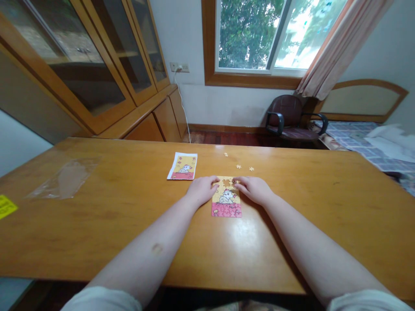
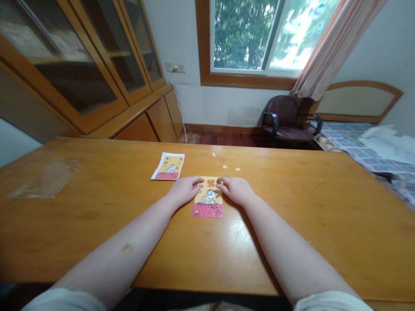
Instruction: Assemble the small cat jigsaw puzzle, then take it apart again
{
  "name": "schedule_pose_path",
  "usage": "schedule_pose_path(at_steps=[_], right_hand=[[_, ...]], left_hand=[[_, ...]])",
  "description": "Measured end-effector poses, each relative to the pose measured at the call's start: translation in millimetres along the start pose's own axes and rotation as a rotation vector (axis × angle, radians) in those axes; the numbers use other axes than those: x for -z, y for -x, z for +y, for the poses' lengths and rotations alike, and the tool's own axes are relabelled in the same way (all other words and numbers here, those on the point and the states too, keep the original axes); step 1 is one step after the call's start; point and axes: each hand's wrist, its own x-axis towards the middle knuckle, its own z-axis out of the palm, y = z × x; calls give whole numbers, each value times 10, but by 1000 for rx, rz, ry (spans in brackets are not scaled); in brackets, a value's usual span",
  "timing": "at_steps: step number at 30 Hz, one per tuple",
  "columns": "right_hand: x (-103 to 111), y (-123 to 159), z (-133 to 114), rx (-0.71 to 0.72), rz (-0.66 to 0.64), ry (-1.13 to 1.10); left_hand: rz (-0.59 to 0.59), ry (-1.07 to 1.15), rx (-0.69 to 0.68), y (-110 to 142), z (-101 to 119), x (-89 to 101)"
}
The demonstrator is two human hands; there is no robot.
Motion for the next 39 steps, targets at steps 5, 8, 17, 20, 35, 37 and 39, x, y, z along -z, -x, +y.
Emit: schedule_pose_path(at_steps=[5, 8, 17, 20, 35, 37, 39], right_hand=[[-37, -8, -1, 34, 17, 18], [-76, -48, 8, 69, 82, 49], [-151, -158, -19, 151, 105, 80], [-165, -160, -12, 139, 129, 49], [-211, -107, 133, 115, 183, -109], [-220, -105, 112, 111, 180, -120], [-226, -109, 78, 113, 174, -128]], left_hand=[[9, -1, -11, -2, -4, -1], [30, -6, -37, -12, -23, -18], [39, -13, -47, -19, -28, -29], [33, -12, -38, -16, -19, -20], [44, -3, -49, -35, -81, -81], [54, -5, -56, -35, -83, -84], [62, -8, -58, -33, -81, -83]])
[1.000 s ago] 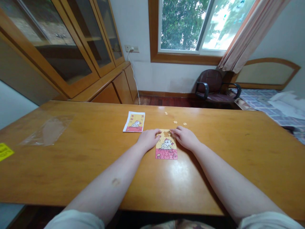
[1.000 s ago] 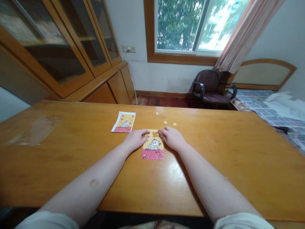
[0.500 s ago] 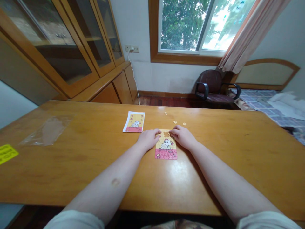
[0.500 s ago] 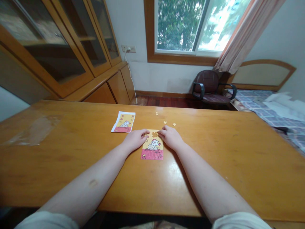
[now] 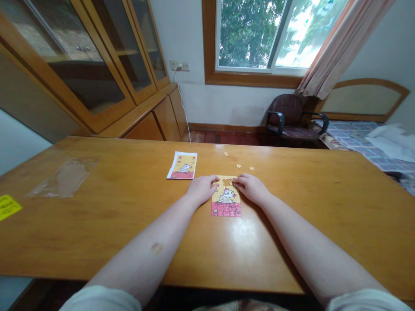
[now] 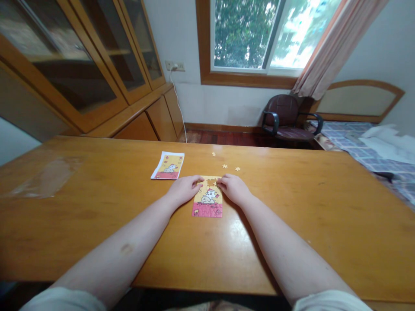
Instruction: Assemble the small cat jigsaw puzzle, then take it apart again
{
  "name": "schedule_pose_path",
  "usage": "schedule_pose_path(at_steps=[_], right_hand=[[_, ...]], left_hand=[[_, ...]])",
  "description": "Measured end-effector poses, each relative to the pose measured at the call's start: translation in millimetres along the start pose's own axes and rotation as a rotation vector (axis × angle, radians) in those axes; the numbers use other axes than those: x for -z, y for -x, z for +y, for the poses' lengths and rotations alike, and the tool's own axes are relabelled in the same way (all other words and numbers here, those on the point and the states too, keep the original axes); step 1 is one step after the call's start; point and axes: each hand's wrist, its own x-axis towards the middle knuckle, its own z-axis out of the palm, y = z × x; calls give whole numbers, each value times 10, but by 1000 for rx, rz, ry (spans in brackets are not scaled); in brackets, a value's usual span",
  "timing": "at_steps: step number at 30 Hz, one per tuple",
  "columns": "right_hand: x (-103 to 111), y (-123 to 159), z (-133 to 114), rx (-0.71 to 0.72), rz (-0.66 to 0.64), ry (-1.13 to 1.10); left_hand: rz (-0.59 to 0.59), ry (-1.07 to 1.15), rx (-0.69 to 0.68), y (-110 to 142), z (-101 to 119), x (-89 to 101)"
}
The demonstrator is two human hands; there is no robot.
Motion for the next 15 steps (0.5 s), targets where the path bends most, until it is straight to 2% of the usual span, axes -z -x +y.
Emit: schedule_pose_path(at_steps=[8, 12, 15], right_hand=[[10, -8, -65, 17, -7, -4], [102, 37, -45, 49, 6, 84], [138, 57, -42, 51, -44, 139]], left_hand=[[1, 8, 9, -3, -1, 8], [-1, 6, 13, -2, 3, 16], [-9, 5, 17, 1, 17, 28]])
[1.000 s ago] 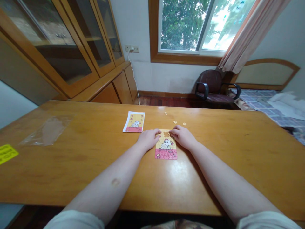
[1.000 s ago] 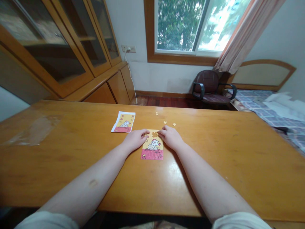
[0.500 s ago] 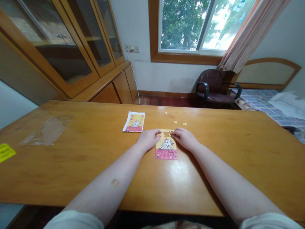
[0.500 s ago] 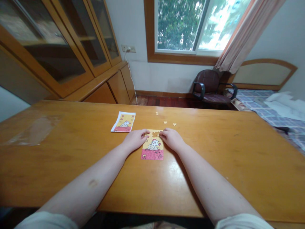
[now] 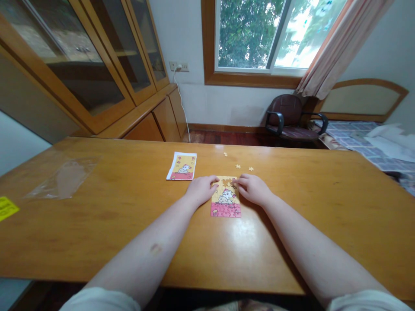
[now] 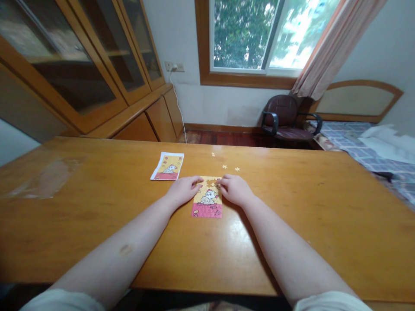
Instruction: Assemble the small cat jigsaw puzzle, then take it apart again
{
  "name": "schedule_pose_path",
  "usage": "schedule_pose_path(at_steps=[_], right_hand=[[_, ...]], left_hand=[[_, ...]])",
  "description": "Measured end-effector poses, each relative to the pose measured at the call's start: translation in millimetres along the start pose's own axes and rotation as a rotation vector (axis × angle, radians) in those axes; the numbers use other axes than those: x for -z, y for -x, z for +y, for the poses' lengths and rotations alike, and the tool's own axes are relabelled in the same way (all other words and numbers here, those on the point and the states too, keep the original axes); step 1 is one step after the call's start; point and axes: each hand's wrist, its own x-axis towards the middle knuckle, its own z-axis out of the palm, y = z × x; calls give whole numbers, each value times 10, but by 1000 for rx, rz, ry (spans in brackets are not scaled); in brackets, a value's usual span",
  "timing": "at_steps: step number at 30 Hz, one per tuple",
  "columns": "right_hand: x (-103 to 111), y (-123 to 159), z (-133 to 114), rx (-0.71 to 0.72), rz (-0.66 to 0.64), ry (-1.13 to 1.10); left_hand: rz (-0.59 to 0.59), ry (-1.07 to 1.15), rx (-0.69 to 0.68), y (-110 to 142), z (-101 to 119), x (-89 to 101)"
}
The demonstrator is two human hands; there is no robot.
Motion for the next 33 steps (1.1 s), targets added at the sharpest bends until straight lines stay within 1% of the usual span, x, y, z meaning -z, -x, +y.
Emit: schedule_pose_path(at_steps=[4, 12, 20, 23, 26, 28, 29, 31, 32, 33], right_hand=[[-8, -7, -5, 13, -65, 18], [14, -13, -14, 32, -105, 34], [-3, -18, -84, -6, -75, 0], [-14, -21, -123, -25, -84, -2], [-28, -32, -108, -24, -83, -35], [-26, -42, -40, -70, -14, -48], [-20, -47, 14, -123, 44, -35], [-1, -53, 146, -270, 163, 38], [8, -53, 217, -339, 200, 80], [15, -51, 285, -398, 210, 118]], left_hand=[[-11, -7, 2, 0, 11, 4], [-9, 4, 4, 1, 13, 11], [-21, 6, 20, 6, 17, 18], [-18, 7, 12, 6, 18, 16], [-16, 4, 16, 6, 19, 14], [-13, 3, 16, 4, 14, 10], [-10, 5, 12, 3, 10, 7], [-3, 13, 3, 1, -2, 0], [-1, 17, -1, -1, -9, -3], [-2, 20, -3, -2, -14, -6]])
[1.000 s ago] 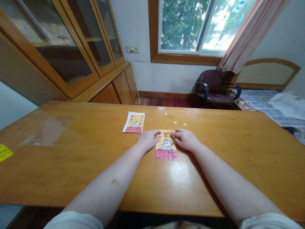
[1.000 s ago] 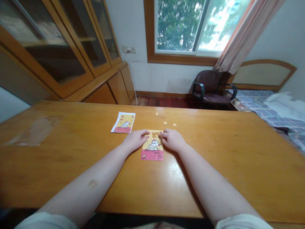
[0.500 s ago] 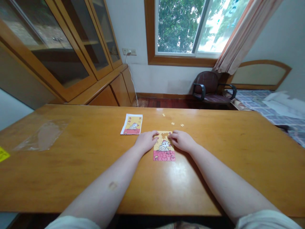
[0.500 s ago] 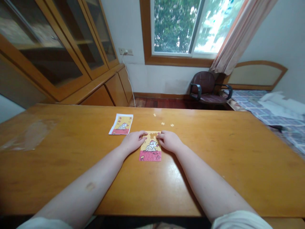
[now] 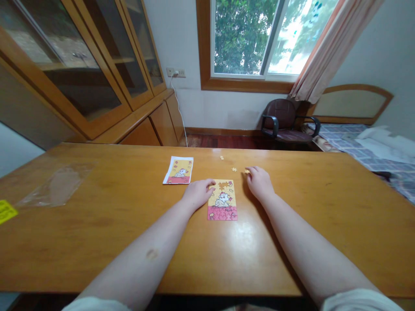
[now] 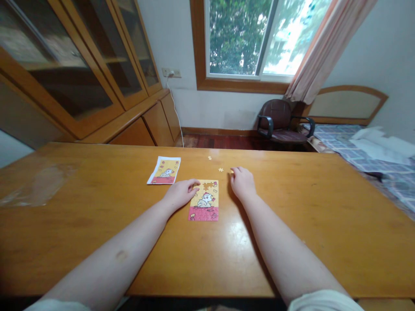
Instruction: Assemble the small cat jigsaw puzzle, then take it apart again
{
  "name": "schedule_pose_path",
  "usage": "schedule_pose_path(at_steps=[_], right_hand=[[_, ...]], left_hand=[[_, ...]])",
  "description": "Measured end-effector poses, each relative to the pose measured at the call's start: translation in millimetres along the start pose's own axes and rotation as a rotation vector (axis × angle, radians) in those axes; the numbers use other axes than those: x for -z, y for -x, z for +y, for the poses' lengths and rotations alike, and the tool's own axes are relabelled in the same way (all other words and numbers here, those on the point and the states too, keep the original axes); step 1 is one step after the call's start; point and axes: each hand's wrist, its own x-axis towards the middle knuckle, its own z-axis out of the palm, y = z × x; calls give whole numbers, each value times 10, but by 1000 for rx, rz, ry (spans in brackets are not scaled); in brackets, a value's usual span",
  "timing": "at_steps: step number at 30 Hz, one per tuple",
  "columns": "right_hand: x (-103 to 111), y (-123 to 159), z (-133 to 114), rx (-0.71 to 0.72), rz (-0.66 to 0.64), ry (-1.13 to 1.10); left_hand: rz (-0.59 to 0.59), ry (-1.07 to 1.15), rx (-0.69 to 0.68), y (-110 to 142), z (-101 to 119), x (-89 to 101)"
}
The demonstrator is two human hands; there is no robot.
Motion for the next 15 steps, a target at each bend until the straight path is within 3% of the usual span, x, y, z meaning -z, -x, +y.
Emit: schedule_pose_path(at_steps=[3, 6, 15], right_hand=[[-21, -47, 138, -89, -61, 83], [-41, -61, 171, -82, -130, 96], [-41, -67, 112, -98, -98, 108]], left_hand=[[1, -3, -5, -4, -11, -3], [3, -4, -6, -4, -14, -3], [-8, 12, 6, -2, -8, 0]])
